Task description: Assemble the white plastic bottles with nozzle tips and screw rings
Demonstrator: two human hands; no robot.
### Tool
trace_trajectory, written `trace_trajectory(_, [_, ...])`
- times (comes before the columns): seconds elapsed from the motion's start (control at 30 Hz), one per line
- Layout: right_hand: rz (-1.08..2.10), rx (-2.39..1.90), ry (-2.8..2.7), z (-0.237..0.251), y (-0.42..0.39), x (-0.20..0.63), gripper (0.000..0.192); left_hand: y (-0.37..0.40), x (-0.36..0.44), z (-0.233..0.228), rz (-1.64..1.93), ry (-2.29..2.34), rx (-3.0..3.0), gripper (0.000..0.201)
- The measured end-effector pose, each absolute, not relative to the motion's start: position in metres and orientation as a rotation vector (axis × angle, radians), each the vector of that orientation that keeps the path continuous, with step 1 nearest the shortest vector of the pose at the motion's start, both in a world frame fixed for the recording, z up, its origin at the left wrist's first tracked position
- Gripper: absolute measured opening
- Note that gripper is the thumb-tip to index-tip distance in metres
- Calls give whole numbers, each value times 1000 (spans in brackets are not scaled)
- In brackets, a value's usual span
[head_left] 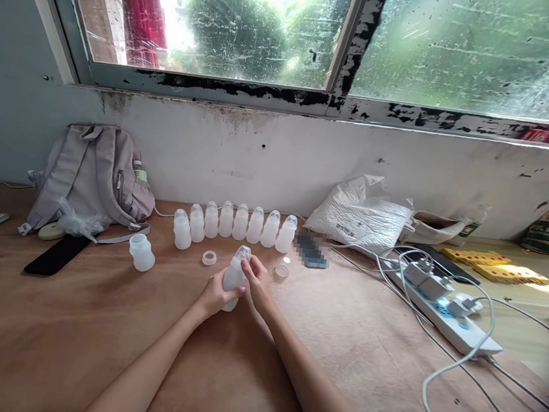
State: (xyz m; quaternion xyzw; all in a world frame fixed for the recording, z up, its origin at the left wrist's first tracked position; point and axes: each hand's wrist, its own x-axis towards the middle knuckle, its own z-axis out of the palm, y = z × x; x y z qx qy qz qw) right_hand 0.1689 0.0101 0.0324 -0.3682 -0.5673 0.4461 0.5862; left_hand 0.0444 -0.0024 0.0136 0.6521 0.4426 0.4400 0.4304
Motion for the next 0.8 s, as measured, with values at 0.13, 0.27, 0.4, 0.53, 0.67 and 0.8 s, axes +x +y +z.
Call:
trace_trajectory(0.13, [1162,-831,-1191,38,8,168,24,-8,47,25,952,946,1287,26])
trace_trajectory(0.27, [1264,-791,-1099,38,9,169,25,-11,42,33,819,780,1096,30])
trace_trajectory(0.4, [1413,-692,-1046,41,6,166,27,-10,34,31,740,583,912,29])
trace_trajectory(0.53, [1512,-612,-995,43,4,164,29,-6,32,25,678,409,767,32])
trace_trajectory(0.67, [1554,-613,-958,43,5,164,30,-3,31,22,657,380,751,32])
trace_trajectory(0.8, [1593,-581,-1004,44,5,167,29,2,24,18,569,327,776,34])
